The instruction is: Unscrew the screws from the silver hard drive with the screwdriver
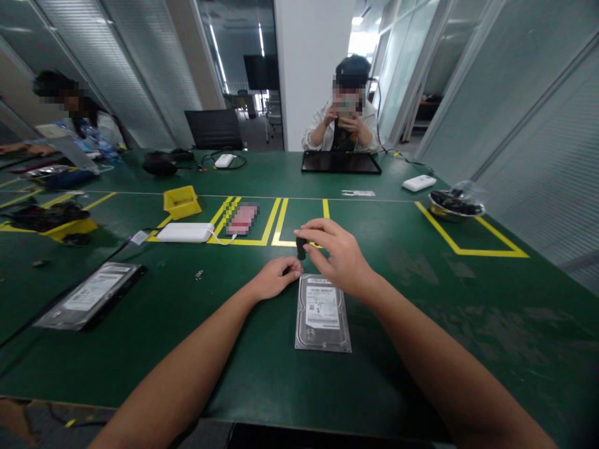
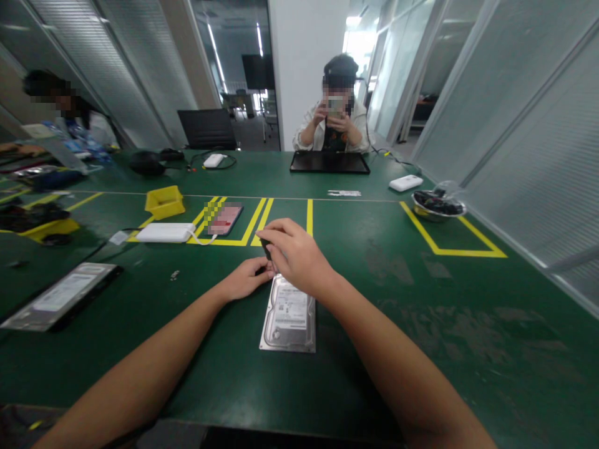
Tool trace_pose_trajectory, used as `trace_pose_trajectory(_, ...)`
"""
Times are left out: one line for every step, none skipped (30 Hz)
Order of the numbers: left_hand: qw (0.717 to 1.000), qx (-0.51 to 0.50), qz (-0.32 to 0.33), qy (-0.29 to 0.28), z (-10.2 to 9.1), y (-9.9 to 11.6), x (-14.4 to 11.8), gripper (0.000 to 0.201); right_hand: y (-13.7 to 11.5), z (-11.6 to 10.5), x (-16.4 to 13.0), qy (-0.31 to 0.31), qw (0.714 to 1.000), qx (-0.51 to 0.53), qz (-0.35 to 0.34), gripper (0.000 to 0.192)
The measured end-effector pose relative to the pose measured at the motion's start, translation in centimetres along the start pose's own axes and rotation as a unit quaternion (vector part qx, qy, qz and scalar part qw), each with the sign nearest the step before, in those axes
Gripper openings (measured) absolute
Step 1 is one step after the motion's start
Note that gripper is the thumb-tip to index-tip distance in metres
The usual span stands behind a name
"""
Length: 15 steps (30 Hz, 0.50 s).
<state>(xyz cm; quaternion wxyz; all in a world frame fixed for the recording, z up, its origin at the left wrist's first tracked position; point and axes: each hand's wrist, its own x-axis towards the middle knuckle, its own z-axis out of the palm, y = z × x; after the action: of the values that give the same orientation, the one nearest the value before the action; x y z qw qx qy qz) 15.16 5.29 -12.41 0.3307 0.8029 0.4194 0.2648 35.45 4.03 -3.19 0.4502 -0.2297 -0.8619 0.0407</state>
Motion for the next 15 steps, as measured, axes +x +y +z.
trace_pose_trajectory(1.0, 0.0, 0.0, 0.0, -0.01, -0.04, 0.0, 0.012, -0.03, 0.03, 0.02, 0.003, 1.0, -0.003, 0.002, 0.03)
trace_pose_trajectory(1.0, 0.0, 0.001, 0.0, -0.03, -0.07, 0.0, 0.012, -0.05, 0.05, 0.04, 0.005, 1.0, -0.005, 0.004, 0.029)
trace_pose_trajectory(1.0, -0.001, 0.002, 0.0, -0.03, -0.1, -0.01, 0.012, -0.07, 0.08, 0.05, 0.009, 1.0, -0.005, 0.004, 0.029)
trace_pose_trajectory(1.0, -0.002, 0.002, 0.0, -0.04, -0.12, -0.01, 0.011, -0.08, 0.11, 0.05, 0.011, 1.0, -0.005, 0.004, 0.028)
trace_pose_trajectory(1.0, -0.004, 0.003, 0.0, -0.03, -0.13, -0.01, 0.011, -0.07, 0.14, 0.04, 0.014, 1.0, -0.004, 0.002, 0.028)
trace_pose_trajectory(1.0, -0.005, 0.004, 0.0, -0.02, -0.14, -0.01, 0.011, -0.05, 0.15, 0.01, 0.015, 1.0, -0.003, 0.001, 0.028)
trace_pose_trajectory(1.0, -0.006, 0.004, 0.0, 0.0, -0.15, 0.0, 0.012, -0.02, 0.17, -0.03, 0.016, 1.0, -0.003, -0.001, 0.028)
trace_pose_trajectory(1.0, -0.006, 0.004, 0.0, 0.02, -0.17, 0.01, 0.012, 0.02, 0.17, -0.08, 0.016, 1.0, -0.004, -0.002, 0.029)
trace_pose_trajectory(1.0, -0.006, 0.004, 0.0, 0.04, -0.19, 0.02, 0.012, 0.06, 0.17, -0.14, 0.014, 1.0, -0.005, -0.002, 0.03)
trace_pose_trajectory(1.0, -0.006, 0.004, 0.001, 0.06, -0.2, 0.03, 0.012, 0.11, 0.16, -0.19, 0.01, 1.0, -0.006, -0.002, 0.031)
trace_pose_trajectory(1.0, -0.006, 0.003, 0.001, 0.08, -0.22, 0.03, 0.012, 0.15, 0.15, -0.24, 0.004, 1.0, -0.007, -0.002, 0.033)
trace_pose_trajectory(1.0, -0.007, 0.002, 0.002, 0.09, -0.23, 0.03, 0.011, 0.18, 0.14, -0.27, -0.001, 1.0, -0.008, -0.002, 0.034)
trace_pose_trajectory(1.0, -0.008, 0.001, 0.002, 0.09, -0.22, 0.03, 0.011, 0.19, 0.13, -0.29, -0.004, 1.0, -0.008, -0.003, 0.034)
trace_pose_trajectory(1.0, -0.009, 0.0, 0.001, 0.09, -0.2, 0.02, 0.011, 0.2, 0.13, -0.29, -0.005, 1.0, -0.006, -0.003, 0.035)
trace_pose_trajectory(1.0, -0.01, 0.001, 0.001, 0.08, -0.16, 0.01, 0.011, 0.2, 0.13, -0.27, -0.005, 1.0, -0.002, -0.003, 0.034)
